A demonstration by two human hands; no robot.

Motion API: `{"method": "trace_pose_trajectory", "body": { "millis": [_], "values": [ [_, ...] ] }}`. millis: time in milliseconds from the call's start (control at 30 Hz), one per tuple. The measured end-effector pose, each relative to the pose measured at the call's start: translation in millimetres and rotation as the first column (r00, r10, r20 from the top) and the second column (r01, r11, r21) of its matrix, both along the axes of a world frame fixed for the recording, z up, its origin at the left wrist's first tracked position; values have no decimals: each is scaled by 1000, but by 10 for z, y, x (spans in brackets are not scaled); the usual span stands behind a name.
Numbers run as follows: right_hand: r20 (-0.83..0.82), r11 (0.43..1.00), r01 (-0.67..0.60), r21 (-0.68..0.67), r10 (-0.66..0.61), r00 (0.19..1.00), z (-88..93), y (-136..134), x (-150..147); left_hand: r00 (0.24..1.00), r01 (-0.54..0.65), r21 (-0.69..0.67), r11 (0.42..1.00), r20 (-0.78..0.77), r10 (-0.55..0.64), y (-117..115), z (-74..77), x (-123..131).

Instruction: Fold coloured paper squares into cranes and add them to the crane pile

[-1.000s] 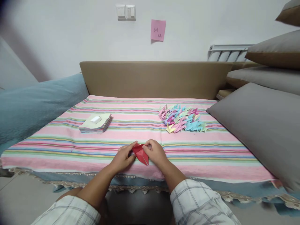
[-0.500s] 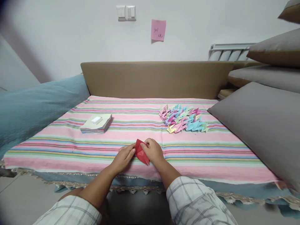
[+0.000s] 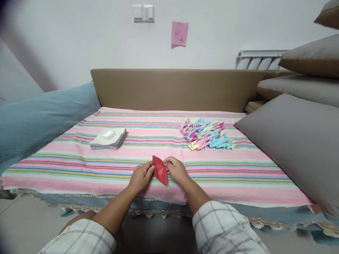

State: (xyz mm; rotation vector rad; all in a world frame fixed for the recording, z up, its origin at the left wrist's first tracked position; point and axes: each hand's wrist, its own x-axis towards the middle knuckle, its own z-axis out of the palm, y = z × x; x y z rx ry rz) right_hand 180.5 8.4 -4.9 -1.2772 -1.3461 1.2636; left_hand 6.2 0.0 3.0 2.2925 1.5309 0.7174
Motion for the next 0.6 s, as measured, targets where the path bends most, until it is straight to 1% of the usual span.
{"method": "trace_pose_trajectory", "body": {
  "millis": [33,100,200,400,600],
  "values": [
    [12,1000,-25,12,25,1000,0,-2,11,1000,-10,4,1000,-6,10,0,-3,5],
    [75,995,-55,88,49,996,-2,-9,25,1000,-23,16,1000,-14,24,0,-13,12],
    [193,979,-63,192,25,981,-18,-12,28,999,-34,41,999,-10,35,4,-39,17],
    [273,979,-44,198,-12,962,-39,2,-10,996,-92,41,995,-2,92,13,-83,19],
    [354,974,-57,218,-24,935,-19,-19,-22,995,-100,20,995,22,100,7,-72,24]
  ]
}}
